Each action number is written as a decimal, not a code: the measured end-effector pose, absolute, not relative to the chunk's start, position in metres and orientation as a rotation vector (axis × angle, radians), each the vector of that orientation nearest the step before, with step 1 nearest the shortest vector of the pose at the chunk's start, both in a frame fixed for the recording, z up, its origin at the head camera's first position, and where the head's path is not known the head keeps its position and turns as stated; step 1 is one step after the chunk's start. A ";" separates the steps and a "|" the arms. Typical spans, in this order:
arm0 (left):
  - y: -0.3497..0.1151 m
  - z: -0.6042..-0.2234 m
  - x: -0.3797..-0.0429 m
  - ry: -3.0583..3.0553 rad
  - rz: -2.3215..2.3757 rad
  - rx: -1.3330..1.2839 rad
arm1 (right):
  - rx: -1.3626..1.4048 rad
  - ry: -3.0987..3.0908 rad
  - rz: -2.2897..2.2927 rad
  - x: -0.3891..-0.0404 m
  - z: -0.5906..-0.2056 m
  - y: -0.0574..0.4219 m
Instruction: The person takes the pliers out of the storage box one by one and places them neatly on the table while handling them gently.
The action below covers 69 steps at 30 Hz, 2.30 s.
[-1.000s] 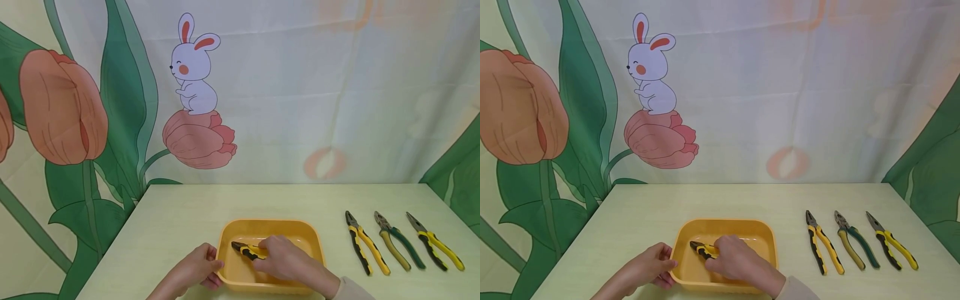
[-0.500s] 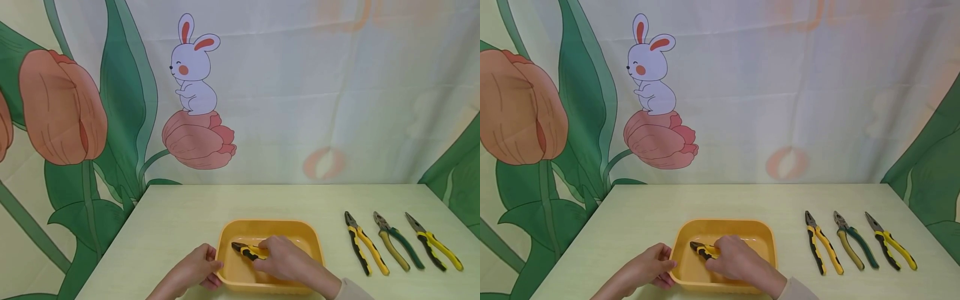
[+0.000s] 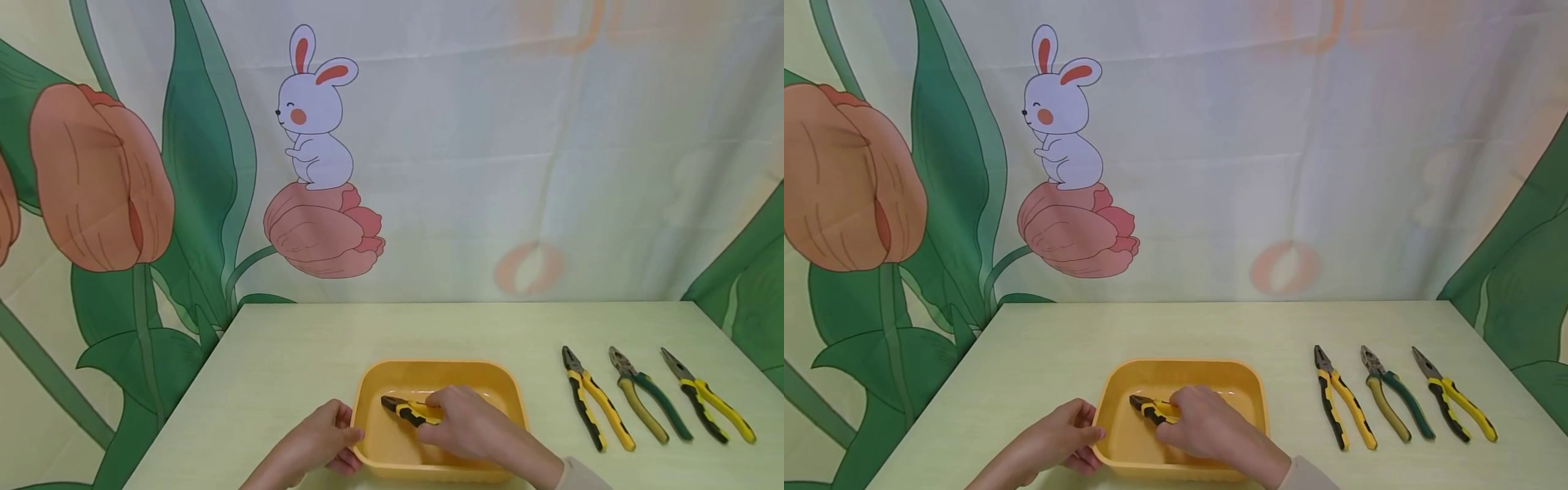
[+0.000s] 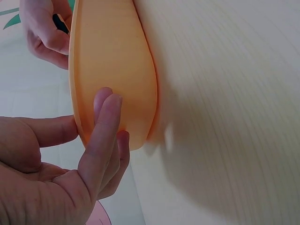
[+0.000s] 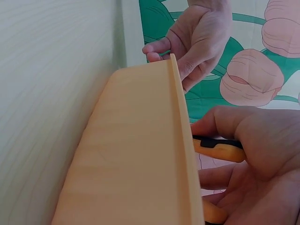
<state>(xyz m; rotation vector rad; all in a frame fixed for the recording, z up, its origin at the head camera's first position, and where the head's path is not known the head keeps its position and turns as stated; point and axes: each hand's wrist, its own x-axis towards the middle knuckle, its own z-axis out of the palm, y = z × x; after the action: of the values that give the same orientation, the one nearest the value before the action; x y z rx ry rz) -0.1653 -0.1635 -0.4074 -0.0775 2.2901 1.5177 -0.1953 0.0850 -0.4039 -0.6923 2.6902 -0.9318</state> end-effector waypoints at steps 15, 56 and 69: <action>-0.161 -0.407 -0.169 2.313 1.460 -0.136 | -0.620 2.674 -0.939 -0.193 -0.389 0.098; -0.160 -0.407 -0.170 2.333 1.450 -0.164 | -0.493 2.773 -0.948 -0.197 -0.350 0.135; -0.158 -0.406 -0.170 2.345 1.435 -0.184 | -0.504 2.848 -0.899 -0.199 -0.343 0.158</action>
<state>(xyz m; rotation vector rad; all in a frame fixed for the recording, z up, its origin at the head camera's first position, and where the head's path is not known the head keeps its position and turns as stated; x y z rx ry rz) -0.1703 -0.1581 -0.4060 -0.1845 2.3455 1.4350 -0.1995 0.1576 -0.3432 -0.5041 2.8476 -0.8988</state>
